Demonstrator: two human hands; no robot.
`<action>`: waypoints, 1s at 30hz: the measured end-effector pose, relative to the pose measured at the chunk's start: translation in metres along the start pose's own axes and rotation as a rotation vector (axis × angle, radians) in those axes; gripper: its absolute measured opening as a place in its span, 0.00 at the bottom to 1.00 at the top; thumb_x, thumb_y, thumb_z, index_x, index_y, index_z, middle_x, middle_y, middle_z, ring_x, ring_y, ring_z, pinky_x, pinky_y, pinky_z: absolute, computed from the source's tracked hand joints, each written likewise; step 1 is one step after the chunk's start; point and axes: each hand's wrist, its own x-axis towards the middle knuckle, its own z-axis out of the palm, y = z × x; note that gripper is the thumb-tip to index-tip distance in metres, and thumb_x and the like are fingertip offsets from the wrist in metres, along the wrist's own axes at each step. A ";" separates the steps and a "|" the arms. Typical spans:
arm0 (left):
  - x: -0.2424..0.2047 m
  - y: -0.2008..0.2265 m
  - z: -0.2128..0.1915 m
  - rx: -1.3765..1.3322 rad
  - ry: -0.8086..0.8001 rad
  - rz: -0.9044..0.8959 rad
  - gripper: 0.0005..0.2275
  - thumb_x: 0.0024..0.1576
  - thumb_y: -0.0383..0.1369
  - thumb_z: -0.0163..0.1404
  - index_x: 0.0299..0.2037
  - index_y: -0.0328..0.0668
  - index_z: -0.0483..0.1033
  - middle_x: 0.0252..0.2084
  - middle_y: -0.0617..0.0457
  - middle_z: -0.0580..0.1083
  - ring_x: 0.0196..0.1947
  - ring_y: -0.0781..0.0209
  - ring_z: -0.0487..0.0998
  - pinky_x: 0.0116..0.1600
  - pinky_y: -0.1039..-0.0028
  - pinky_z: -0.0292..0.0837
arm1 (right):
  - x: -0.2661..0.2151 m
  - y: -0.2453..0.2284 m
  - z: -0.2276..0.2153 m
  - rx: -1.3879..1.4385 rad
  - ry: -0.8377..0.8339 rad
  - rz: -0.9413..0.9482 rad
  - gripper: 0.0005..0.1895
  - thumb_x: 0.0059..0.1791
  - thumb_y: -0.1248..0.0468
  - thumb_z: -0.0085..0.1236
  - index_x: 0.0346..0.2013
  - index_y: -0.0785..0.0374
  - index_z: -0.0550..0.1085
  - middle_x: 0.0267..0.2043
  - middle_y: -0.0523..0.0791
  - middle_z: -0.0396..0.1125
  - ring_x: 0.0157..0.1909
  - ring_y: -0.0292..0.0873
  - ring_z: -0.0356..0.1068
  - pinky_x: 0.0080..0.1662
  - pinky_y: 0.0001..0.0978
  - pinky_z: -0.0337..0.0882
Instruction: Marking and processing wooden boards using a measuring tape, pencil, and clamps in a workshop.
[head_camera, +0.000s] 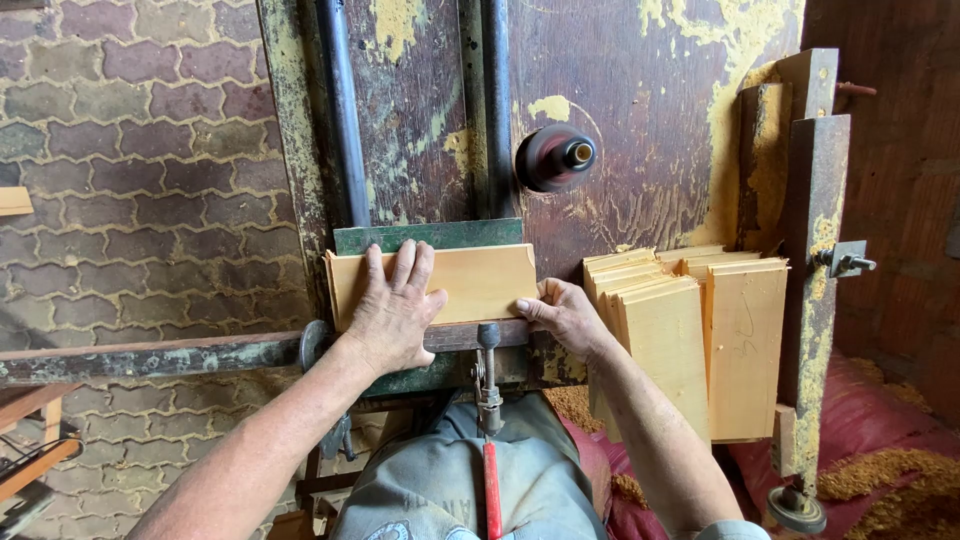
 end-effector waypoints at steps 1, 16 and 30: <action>0.000 0.000 0.000 0.000 -0.002 -0.002 0.36 0.36 0.60 0.66 0.49 0.45 0.75 0.69 0.26 0.48 0.72 0.28 0.42 0.63 0.23 0.42 | -0.001 -0.005 0.001 0.001 -0.003 0.000 0.26 0.44 0.47 0.69 0.39 0.67 0.74 0.35 0.44 0.72 0.37 0.35 0.71 0.42 0.31 0.75; 0.002 0.000 0.001 0.000 -0.022 -0.005 0.36 0.35 0.60 0.66 0.49 0.46 0.75 0.69 0.26 0.48 0.71 0.28 0.42 0.63 0.22 0.41 | 0.002 -0.004 -0.004 -0.021 -0.049 -0.022 0.24 0.44 0.50 0.69 0.38 0.68 0.74 0.35 0.44 0.73 0.37 0.36 0.73 0.41 0.31 0.76; 0.000 0.000 -0.003 -0.043 0.015 -0.011 0.36 0.33 0.58 0.67 0.49 0.46 0.75 0.69 0.27 0.48 0.72 0.29 0.42 0.64 0.23 0.41 | 0.007 -0.010 -0.009 0.070 -0.173 -0.007 0.26 0.45 0.52 0.69 0.49 0.68 0.74 0.43 0.44 0.74 0.45 0.35 0.72 0.51 0.31 0.74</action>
